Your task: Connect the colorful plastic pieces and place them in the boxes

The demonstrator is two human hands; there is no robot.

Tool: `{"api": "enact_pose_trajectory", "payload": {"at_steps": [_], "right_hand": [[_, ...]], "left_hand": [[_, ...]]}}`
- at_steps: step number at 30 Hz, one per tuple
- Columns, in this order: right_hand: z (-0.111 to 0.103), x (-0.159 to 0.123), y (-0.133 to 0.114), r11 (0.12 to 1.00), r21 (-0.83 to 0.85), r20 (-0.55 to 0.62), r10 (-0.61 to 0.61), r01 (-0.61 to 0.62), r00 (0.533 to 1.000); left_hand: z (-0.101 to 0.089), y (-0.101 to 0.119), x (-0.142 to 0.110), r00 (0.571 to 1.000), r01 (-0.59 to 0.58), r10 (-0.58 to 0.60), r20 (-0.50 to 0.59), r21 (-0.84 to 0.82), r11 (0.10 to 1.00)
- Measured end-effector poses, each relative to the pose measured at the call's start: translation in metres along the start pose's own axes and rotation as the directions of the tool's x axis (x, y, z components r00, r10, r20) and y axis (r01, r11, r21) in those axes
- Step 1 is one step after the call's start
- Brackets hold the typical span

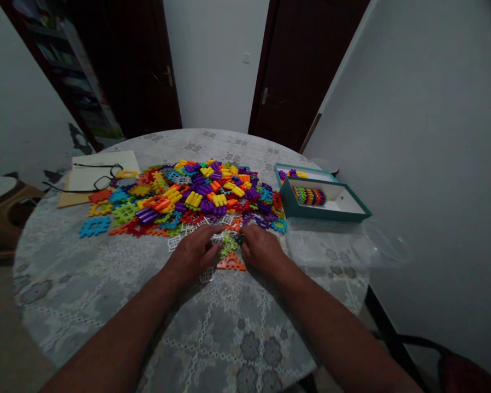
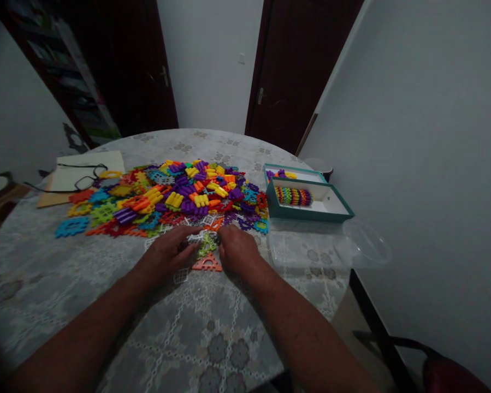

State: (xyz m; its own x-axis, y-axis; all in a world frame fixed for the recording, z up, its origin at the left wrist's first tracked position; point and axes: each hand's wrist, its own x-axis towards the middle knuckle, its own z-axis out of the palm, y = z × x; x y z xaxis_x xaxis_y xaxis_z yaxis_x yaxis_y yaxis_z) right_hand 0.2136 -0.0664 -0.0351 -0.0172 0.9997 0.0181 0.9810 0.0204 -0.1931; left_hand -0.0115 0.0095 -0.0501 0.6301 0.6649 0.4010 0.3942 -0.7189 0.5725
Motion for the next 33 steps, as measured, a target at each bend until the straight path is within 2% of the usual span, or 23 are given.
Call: {"api": "enact_pose_trajectory", "payload": {"at_steps": [5, 10, 14, 18, 22, 24, 29, 33], "right_hand": [[0.000, -0.003, -0.004, 0.999, 0.014, -0.032, -0.028, 0.028, 0.999], [-0.001, -0.005, -0.004, 0.997, 0.064, -0.011, -0.048, 0.048, 0.999], [0.004, -0.005, -0.008, 0.984, 0.122, -0.021, -0.126, 0.128, 0.992], [0.005, -0.007, -0.013, 0.959, 0.197, -0.035, -0.201, 0.204, 0.979], [-0.004, -0.011, -0.013, 0.983, 0.122, -0.009, -0.141, 0.141, 0.990], [-0.009, -0.012, -0.011, 0.983, 0.116, 0.024, -0.149, 0.145, 0.989], [-0.009, -0.012, -0.009, 0.969, 0.156, 0.074, -0.203, 0.189, 0.976], [-0.004, -0.011, -0.009, 0.970, 0.160, 0.030, -0.189, 0.182, 0.981]], "left_hand": [[0.002, -0.002, -0.001, 0.999, -0.045, 0.046, 0.015, -0.021, 0.999], [0.002, -0.002, -0.001, 0.999, -0.038, 0.038, 0.022, -0.036, 0.999], [0.001, 0.000, -0.001, 0.999, -0.012, 0.014, 0.047, -0.051, 0.999], [0.002, 0.001, -0.002, 0.993, -0.023, 0.029, 0.116, -0.046, 0.999], [0.004, 0.002, -0.004, 0.981, -0.034, 0.029, 0.194, 0.025, 0.999], [0.005, 0.002, -0.004, 0.978, -0.023, 0.012, 0.210, 0.050, 0.999], [0.004, 0.003, -0.006, 0.979, -0.017, 0.006, 0.205, 0.049, 0.999], [0.005, 0.005, -0.007, 0.983, 0.000, -0.013, 0.183, 0.069, 0.998]]}}
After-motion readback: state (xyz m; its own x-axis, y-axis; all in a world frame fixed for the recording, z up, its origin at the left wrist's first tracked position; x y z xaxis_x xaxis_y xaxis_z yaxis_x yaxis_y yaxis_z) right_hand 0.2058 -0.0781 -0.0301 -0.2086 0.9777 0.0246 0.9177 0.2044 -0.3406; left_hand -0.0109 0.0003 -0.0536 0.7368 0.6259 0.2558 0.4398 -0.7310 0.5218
